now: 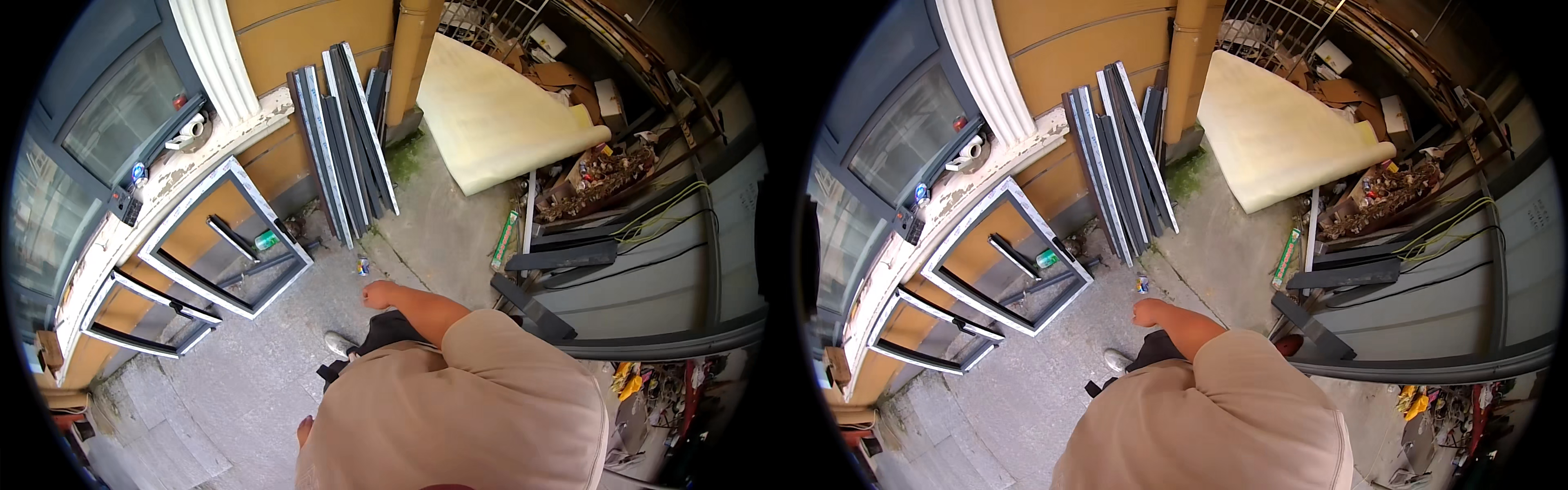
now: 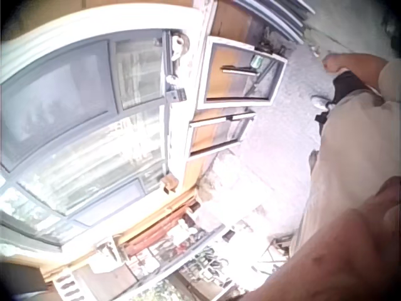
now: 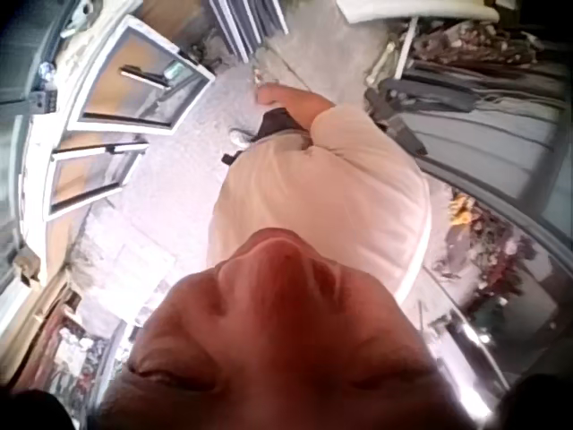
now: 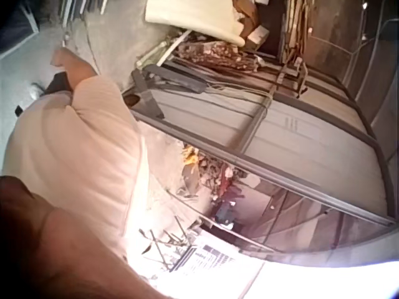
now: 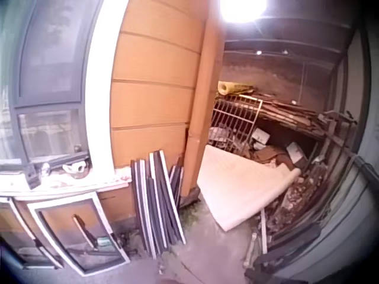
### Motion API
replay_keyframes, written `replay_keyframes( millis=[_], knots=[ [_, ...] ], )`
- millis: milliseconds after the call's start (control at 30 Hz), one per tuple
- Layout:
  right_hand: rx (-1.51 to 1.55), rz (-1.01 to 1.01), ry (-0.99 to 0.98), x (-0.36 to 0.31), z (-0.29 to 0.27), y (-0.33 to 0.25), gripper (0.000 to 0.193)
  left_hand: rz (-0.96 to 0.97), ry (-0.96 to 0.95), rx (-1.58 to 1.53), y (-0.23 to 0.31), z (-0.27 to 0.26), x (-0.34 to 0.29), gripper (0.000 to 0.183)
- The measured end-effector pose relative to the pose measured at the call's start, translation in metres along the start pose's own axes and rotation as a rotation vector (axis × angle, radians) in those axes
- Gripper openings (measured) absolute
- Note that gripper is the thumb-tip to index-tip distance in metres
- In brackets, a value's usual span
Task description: The person installs a rubber seal into the channel of a white window frame by pressing it into place with their fingers and then carries the frame across a workshop to a storage area.
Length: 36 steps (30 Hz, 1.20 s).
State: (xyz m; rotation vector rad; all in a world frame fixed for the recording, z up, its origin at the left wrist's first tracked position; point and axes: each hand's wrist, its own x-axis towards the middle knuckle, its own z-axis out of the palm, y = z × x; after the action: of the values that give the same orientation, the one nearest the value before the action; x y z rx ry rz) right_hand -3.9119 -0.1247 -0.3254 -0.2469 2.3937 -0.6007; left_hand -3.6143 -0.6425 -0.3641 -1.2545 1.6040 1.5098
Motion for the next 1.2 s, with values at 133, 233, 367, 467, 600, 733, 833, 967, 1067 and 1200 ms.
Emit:
replay_keyframes(
  millis=[133, 233, 367, 467, 600, 733, 833, 967, 1067, 1200],
  knots=[
    [0.013, 0.255, -0.041, -0.008, -0.006, 0.004, 0.047, 0.279, 0.197, -0.186, 0.181, -0.074, 0.041, 0.052],
    [-0.046, 0.397, -0.074, 0.018, -0.030, 0.019, 0.048, 0.418, 0.243, -0.270, 0.270, -0.108, 0.045, 0.053],
    [0.013, 0.366, 0.158, 0.064, -0.083, -0.014, 0.047, 0.443, 0.189, -0.189, 0.310, -0.068, 0.031, 0.046],
    [0.094, 0.192, 0.255, 0.131, -0.110, -0.055, 0.049, 0.239, 0.129, -0.113, 0.274, -0.026, 0.024, 0.044],
    [0.062, -0.069, 0.319, 0.214, -0.179, -0.164, 0.052, -0.186, 0.075, -0.080, 0.164, 0.006, 0.015, 0.041],
    [-0.066, -0.319, 0.353, 0.286, -0.246, -0.265, 0.053, -0.120, 0.150, -0.105, 0.096, 0.035, -0.030, 0.042],
    [-0.186, -0.364, 0.363, 0.333, -0.277, -0.325, 0.058, -0.055, 0.163, -0.015, 0.035, 0.038, -0.037, 0.044],
    [-0.304, -0.415, 0.398, 0.398, -0.293, -0.375, 0.068, 0.079, 0.191, 0.258, -0.034, 0.040, -0.034, 0.045],
    [-0.421, -0.393, 0.400, 0.442, -0.292, -0.376, 0.075, -0.234, 0.243, -0.526, 0.047, 0.032, -0.041, 0.043],
    [-0.547, -0.317, 0.361, 0.471, -0.278, -0.383, 0.080, -0.128, 0.415, -0.717, 0.119, -0.004, -0.044, 0.044]
  ],
)
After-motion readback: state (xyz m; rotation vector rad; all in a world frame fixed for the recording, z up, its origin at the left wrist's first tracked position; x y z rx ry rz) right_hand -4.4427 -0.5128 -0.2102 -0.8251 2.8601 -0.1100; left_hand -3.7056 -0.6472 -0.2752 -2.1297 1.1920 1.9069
